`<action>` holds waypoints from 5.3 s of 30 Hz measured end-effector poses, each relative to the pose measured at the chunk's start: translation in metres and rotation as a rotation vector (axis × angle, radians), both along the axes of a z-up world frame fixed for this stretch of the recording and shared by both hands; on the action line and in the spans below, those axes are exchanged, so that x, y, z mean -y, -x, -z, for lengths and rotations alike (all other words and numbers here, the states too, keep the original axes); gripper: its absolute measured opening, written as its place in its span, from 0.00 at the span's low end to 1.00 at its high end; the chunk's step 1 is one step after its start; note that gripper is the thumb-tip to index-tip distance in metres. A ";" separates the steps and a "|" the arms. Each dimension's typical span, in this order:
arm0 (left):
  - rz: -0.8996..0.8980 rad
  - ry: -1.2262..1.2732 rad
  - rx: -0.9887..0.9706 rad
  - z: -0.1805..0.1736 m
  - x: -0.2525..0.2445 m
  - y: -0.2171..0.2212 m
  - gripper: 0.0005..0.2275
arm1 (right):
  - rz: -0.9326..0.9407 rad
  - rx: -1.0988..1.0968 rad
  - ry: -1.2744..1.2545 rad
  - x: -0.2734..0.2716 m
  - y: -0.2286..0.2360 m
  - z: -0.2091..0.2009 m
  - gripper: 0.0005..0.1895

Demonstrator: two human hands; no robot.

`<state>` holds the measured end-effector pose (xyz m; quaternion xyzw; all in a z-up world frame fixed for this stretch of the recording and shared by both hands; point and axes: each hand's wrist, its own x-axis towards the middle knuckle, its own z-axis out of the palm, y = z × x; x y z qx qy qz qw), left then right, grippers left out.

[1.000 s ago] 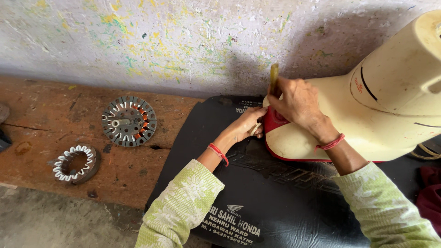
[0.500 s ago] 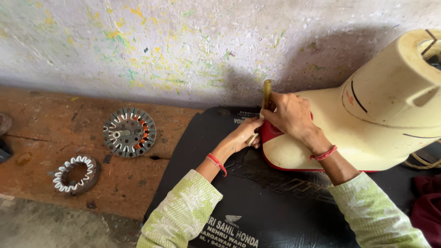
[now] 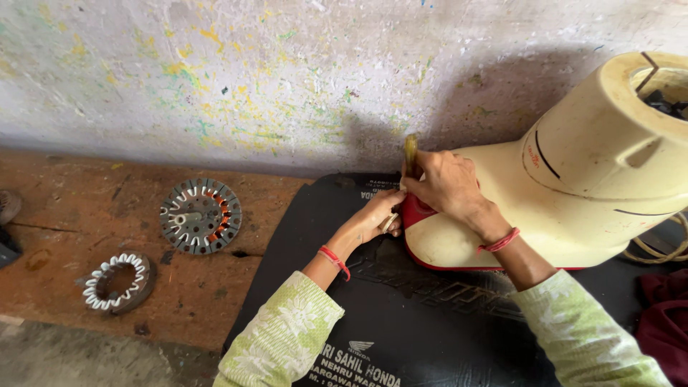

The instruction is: The person uses a screwdriver to pry and scrape a red plastic cap on a beige appliance, then wipes the appliance with a maroon cloth. The person turns the appliance over to reveal the red base and continues wiping.

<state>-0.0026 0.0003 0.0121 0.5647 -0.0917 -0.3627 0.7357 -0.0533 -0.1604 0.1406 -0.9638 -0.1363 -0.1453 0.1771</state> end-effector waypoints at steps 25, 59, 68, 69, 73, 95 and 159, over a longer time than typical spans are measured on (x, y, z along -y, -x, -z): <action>0.039 0.006 0.061 -0.003 -0.001 0.001 0.20 | 0.066 0.202 -0.375 0.011 0.008 -0.004 0.09; 0.044 -0.053 0.128 -0.020 0.002 0.012 0.27 | -0.342 -0.014 -0.358 0.035 0.063 -0.028 0.03; 0.040 -0.078 0.143 -0.013 0.002 0.009 0.27 | -0.307 -0.031 -0.200 0.021 0.062 -0.027 0.06; 0.036 -0.097 0.138 -0.014 0.002 0.009 0.27 | -0.263 -0.050 -0.223 0.023 0.064 -0.029 0.06; 0.033 -0.049 0.131 -0.015 -0.002 0.008 0.23 | -0.198 -0.092 -0.301 0.020 0.064 -0.032 0.05; 0.037 -0.077 0.120 -0.013 0.001 0.009 0.22 | -0.037 0.118 -0.510 0.048 0.041 -0.013 0.06; 0.029 -0.083 0.151 -0.021 0.000 0.012 0.24 | 0.053 0.017 -0.482 0.045 0.057 -0.008 0.07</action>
